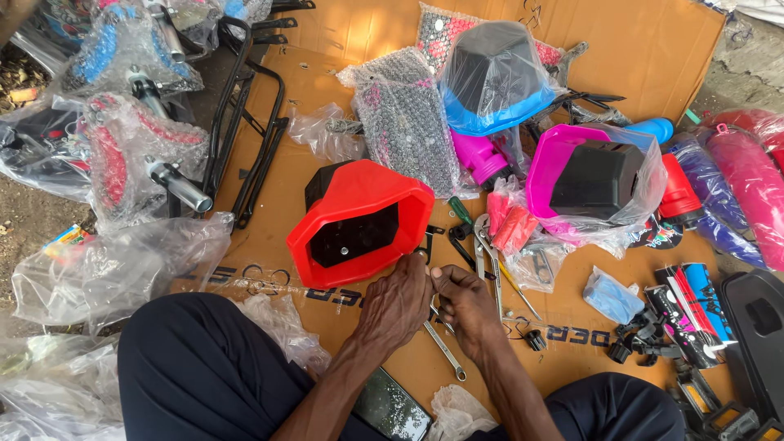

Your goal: The person assembles a red plastic bicycle part by inserting a metal rod and tightening it with a screwdriver and wrench. They then attach a black plastic component to the red part using a bolt and nut, securing it with a wrench. The person repeats similar assembly steps with a pink plastic part.

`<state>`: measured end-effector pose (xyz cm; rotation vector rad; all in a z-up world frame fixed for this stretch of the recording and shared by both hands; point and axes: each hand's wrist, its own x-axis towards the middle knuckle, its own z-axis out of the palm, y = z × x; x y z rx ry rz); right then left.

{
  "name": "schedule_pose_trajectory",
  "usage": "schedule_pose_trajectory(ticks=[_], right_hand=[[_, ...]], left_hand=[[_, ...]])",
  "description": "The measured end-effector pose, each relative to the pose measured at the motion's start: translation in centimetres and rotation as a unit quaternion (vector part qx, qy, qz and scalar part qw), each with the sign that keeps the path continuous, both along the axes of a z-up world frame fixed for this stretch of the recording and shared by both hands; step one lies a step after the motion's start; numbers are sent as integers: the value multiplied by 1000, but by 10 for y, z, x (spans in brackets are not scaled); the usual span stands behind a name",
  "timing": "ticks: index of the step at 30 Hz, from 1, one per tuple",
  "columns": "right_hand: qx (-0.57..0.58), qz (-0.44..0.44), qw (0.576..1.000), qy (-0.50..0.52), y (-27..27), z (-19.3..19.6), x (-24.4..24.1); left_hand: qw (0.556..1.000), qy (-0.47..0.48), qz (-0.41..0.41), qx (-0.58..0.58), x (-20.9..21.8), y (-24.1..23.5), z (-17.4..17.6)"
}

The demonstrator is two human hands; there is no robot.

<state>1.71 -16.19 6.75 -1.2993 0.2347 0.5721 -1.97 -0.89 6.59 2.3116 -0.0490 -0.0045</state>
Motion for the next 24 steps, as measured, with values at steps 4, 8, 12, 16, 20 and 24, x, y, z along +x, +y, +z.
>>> schedule_pose_trajectory(ticks=[4, 8, 12, 16, 20, 24], right_hand=[[-158, 26, 982, -103, 10, 5, -6], [-129, 41, 986, -96, 15, 8, -7], [-85, 45, 991, -88, 17, 6, -5], [-85, 96, 988, -81, 12, 2, -2], [-68, 105, 987, -101, 7, 0, -1], [-67, 112, 990, -49, 5, -1, 0]], left_hand=[[994, 48, 61, -73, 11, -4, -30], [979, 48, 103, -167, 18, -6, -37], [889, 298, 149, -315, 15, -6, -17], [902, 274, 136, -304, 16, -3, -5], [944, 223, 113, -216, 16, -4, -10], [924, 269, 121, -244, 17, -4, -16]])
